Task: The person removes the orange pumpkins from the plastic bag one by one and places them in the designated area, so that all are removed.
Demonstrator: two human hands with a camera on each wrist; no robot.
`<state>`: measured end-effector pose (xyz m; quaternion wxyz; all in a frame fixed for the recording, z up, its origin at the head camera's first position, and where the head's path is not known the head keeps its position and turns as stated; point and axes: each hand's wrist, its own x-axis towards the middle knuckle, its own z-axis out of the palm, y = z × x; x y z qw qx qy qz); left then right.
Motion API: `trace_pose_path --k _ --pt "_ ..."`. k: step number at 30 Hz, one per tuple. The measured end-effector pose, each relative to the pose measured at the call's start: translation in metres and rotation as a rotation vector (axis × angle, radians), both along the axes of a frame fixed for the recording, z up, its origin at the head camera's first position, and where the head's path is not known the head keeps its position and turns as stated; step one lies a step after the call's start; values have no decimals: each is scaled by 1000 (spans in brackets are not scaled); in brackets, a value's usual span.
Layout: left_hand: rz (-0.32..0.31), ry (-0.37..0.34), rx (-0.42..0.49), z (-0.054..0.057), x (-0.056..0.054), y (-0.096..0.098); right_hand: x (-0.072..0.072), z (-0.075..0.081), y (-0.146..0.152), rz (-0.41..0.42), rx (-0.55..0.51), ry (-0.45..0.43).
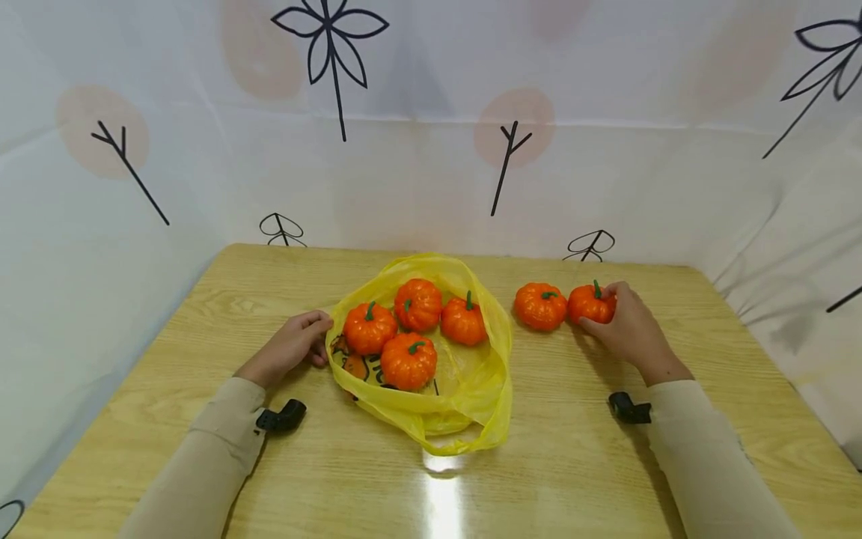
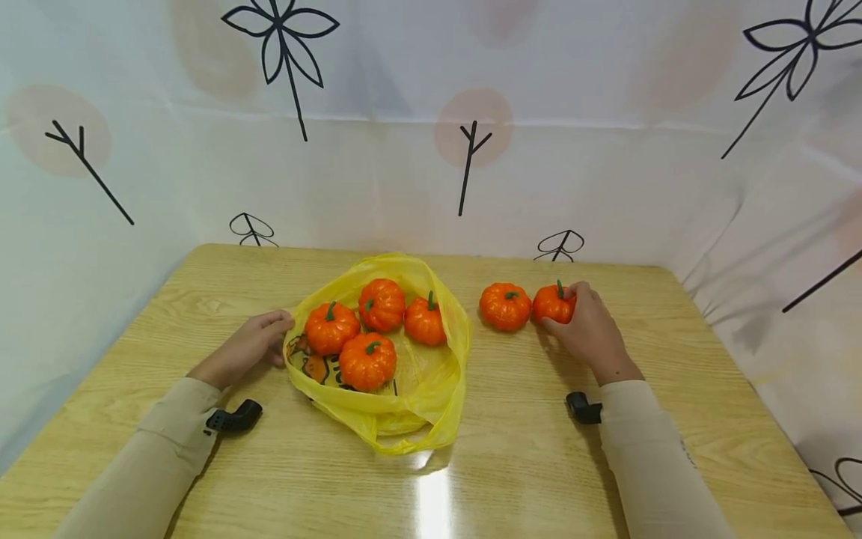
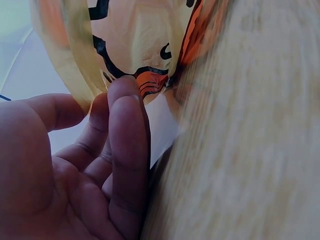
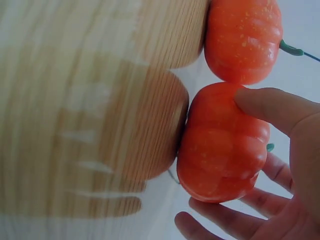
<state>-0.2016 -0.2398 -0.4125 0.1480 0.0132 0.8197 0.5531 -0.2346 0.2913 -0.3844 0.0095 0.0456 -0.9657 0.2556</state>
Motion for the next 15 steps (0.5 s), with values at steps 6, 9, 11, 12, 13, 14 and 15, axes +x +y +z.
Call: trace_pose_path --k 6,9,11,12,13,14,15 --pt "4 -4 -1 -1 -1 -1 1 2 -1 0 15 9" --pt "-4 4 -3 -2 -1 -1 1 3 -1 0 22 5" --pt "-8 7 -3 -2 -2 -2 1 4 -1 1 22 -1" --pt "-12 7 -3 -2 -2 -2 2 4 0 1 23 -3" --pt "-12 6 -2 -2 -2 -2 2 5 -1 -2 22 -5" --pt "-15 6 -1 -2 -2 -2 2 5 0 -4 21 -6" --pt "-11 4 1 -2 -2 -2 3 5 -1 -10 20 -5"
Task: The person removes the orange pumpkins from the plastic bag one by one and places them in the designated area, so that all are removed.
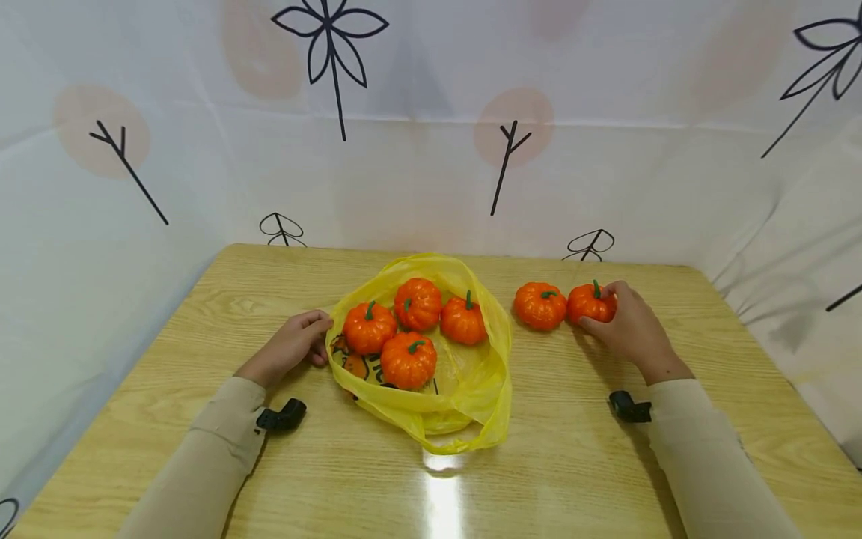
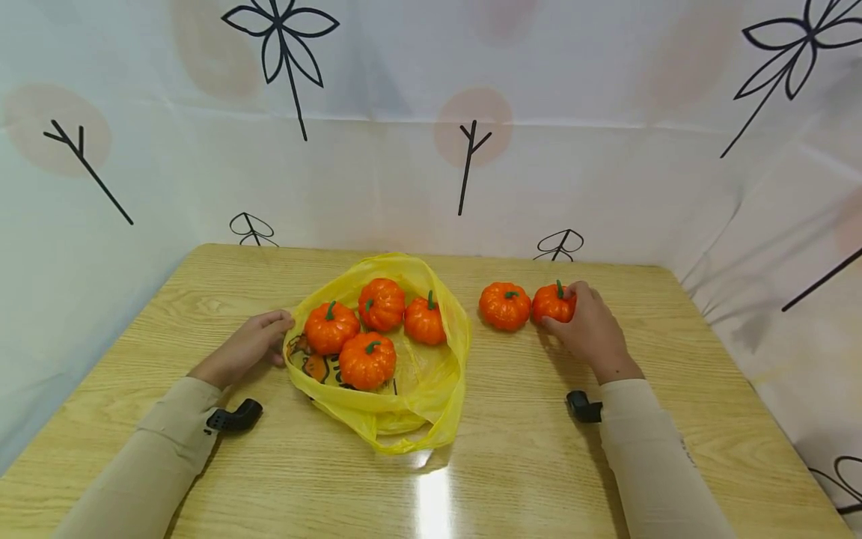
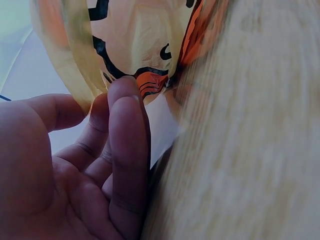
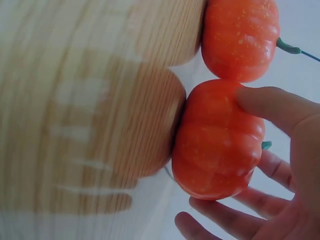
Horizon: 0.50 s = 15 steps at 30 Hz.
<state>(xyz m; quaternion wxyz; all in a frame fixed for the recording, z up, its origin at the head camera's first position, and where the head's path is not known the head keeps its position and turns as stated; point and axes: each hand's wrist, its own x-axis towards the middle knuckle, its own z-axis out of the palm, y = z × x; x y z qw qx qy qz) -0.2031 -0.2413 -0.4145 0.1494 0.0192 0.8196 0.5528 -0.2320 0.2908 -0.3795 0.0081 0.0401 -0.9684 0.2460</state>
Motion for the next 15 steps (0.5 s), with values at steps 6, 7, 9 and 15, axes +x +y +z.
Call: trace_pose_path --k 6,7,9,15 --pt "6 1 -7 0 0 1 3 1 -3 -47 -25 45" --pt "8 -1 -7 0 0 1 3 2 -4 -56 -34 63" --pt "8 -1 -4 1 1 1 4 4 -7 -77 -50 108" --pt "-4 4 2 3 2 1 7 10 -16 -106 -95 226"
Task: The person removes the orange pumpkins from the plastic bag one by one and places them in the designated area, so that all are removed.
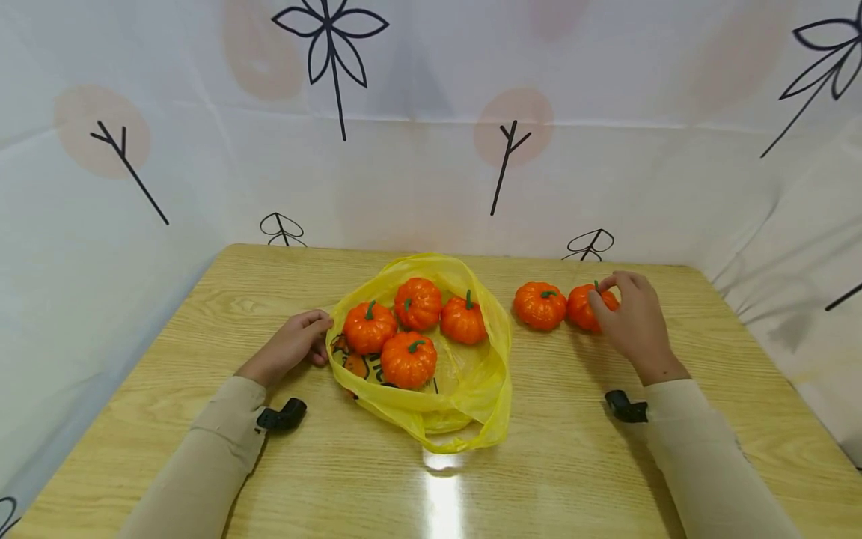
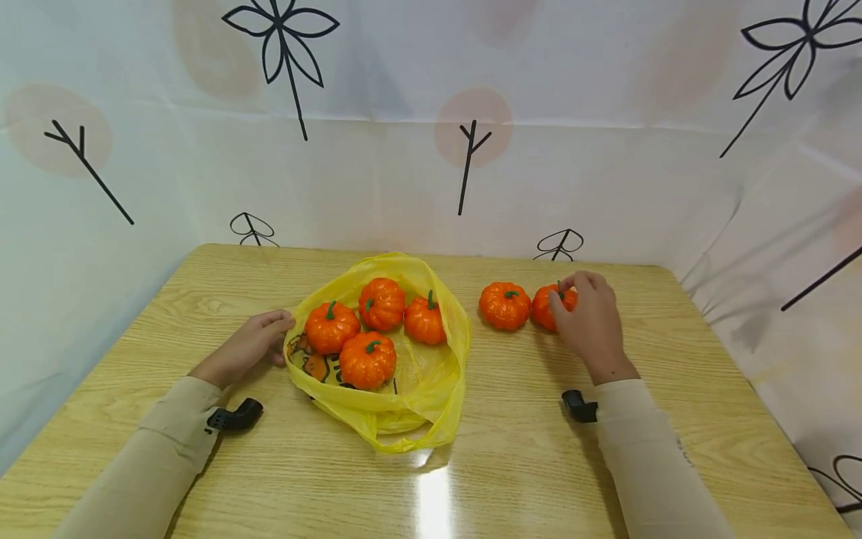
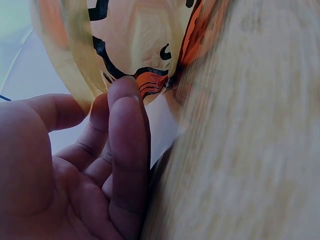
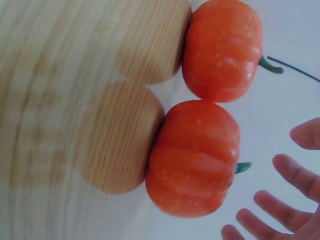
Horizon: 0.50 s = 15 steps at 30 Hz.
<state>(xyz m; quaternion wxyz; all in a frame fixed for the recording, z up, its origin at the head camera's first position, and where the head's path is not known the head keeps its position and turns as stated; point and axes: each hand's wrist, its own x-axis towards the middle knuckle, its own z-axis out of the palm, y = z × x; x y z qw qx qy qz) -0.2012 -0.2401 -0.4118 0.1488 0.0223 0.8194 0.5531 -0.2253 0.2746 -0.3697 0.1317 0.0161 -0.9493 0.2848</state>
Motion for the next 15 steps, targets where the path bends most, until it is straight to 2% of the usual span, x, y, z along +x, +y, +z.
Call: trace_pose_path --k 15 --pt "-2 9 -4 1 1 0 7 6 -19 57 -65 136"
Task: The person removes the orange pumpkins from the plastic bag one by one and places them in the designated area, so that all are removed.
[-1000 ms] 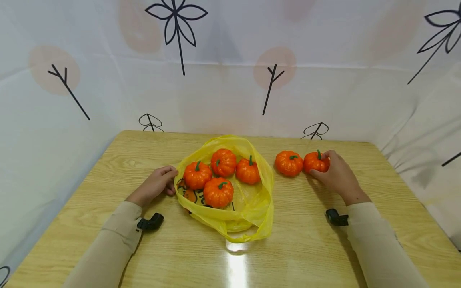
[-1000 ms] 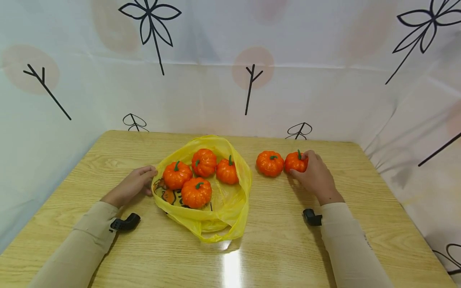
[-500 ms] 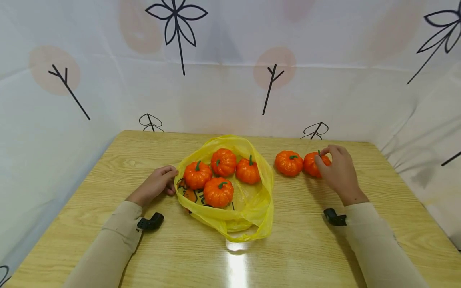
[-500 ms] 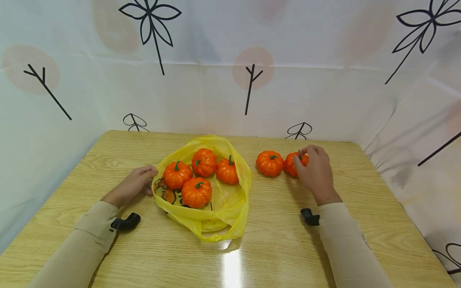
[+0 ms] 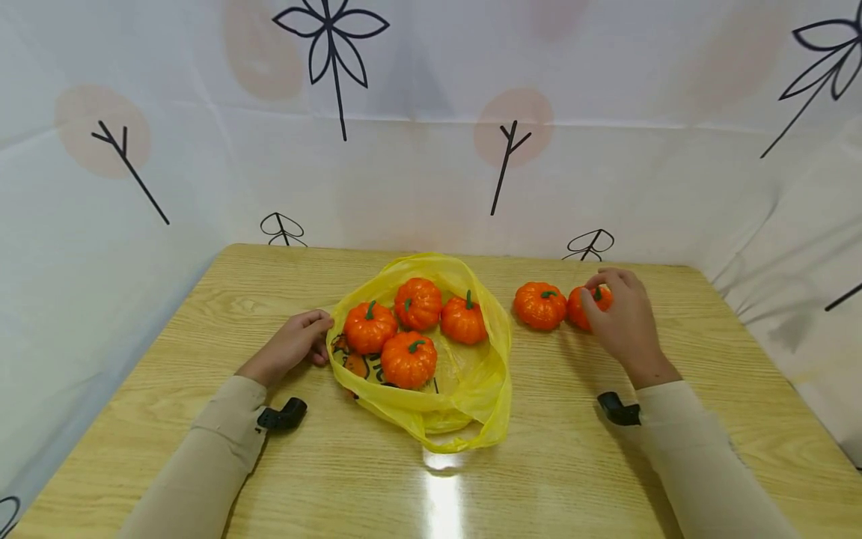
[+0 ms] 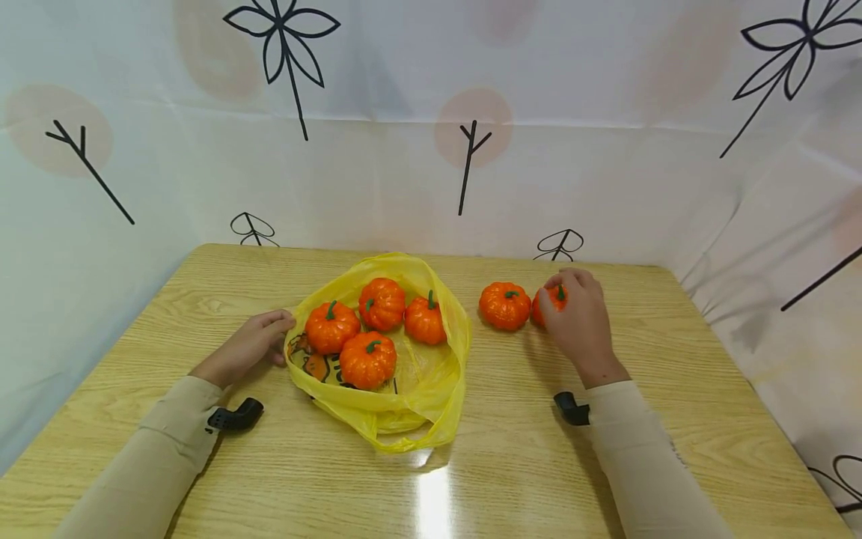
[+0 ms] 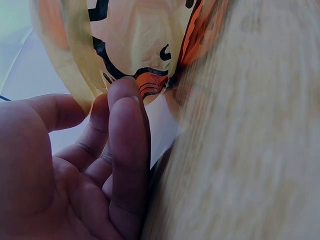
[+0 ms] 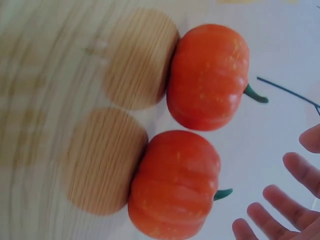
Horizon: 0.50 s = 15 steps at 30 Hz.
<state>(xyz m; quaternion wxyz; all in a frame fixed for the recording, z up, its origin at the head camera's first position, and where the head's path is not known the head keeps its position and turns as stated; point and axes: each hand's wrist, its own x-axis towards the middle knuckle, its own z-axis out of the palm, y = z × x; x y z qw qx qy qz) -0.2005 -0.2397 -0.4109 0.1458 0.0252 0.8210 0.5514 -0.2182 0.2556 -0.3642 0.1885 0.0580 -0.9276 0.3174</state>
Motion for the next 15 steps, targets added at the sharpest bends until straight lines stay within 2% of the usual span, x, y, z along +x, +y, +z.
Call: trace_pose_path --k 7,15 --pt "7 -2 -1 1 1 0 3 -2 -11 54 3 45" --pt "7 -2 2 1 1 1 7 -3 -25 103 -4 38"
